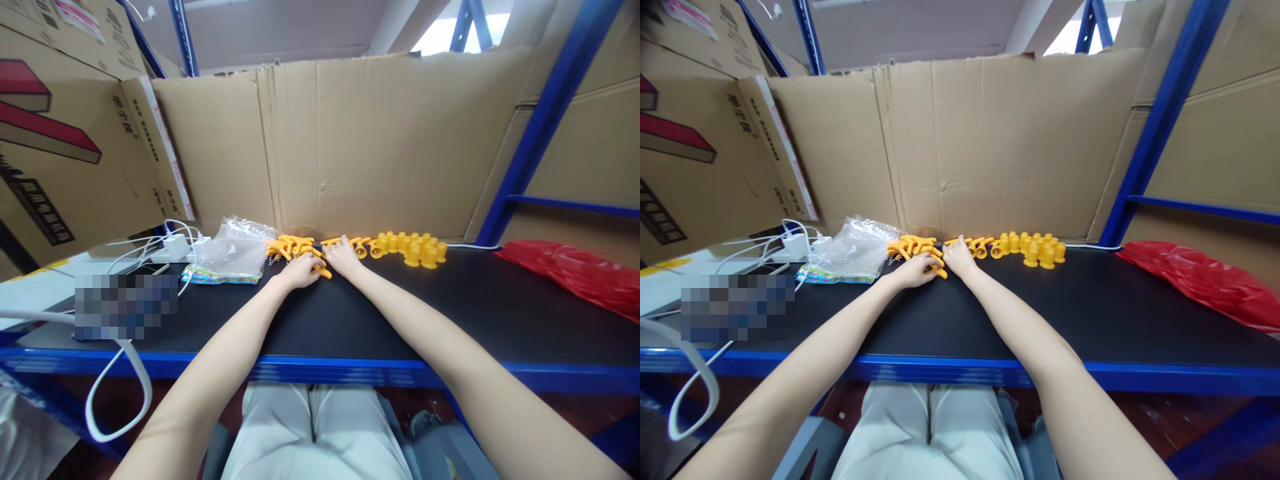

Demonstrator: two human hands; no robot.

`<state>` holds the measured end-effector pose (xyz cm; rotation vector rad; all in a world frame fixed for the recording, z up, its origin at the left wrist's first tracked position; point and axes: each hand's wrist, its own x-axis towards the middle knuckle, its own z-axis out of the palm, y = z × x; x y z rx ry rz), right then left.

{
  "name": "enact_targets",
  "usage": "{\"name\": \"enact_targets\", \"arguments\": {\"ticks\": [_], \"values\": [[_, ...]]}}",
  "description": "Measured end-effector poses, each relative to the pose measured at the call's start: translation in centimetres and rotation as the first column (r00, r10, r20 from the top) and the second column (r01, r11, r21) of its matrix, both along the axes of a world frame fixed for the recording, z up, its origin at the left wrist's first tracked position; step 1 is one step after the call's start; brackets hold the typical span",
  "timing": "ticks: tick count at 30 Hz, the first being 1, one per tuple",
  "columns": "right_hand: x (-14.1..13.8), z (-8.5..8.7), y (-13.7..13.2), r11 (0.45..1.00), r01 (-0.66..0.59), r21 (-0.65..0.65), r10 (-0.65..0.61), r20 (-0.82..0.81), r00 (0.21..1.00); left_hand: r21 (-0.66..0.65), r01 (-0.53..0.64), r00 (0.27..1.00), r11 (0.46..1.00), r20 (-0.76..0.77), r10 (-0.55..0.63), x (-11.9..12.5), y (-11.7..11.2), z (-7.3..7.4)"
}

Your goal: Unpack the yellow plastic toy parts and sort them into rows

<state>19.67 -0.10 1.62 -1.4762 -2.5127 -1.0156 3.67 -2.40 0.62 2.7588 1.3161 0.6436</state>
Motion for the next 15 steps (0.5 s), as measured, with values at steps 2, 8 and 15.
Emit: {"name": "enact_targets", "arguments": {"ticks": [2, 8, 15], "values": [[0.3, 0.0, 0.0, 1.000, -0.014, -0.010, 0.014, -0.022, 1.000, 0.001, -0.025, 1.000, 1.000, -0.009, 0.025, -0.1, 0.1, 0.0], [0.5, 0.1, 0.0, 1.000, 0.010, -0.022, -0.010, -0.027, 1.000, -0.023, -0.064, 0.998, 0.998, -0.003, 0.064, 0.1, -0.3, 0.4], [0.6, -0.1, -0.5, 0.996, 0.032, -0.086, -0.043, -0.134, 0.990, -0.077, -0.093, 0.996, 0.993, 0.013, 0.094, 0.4, -0.9, 0.7]]}}
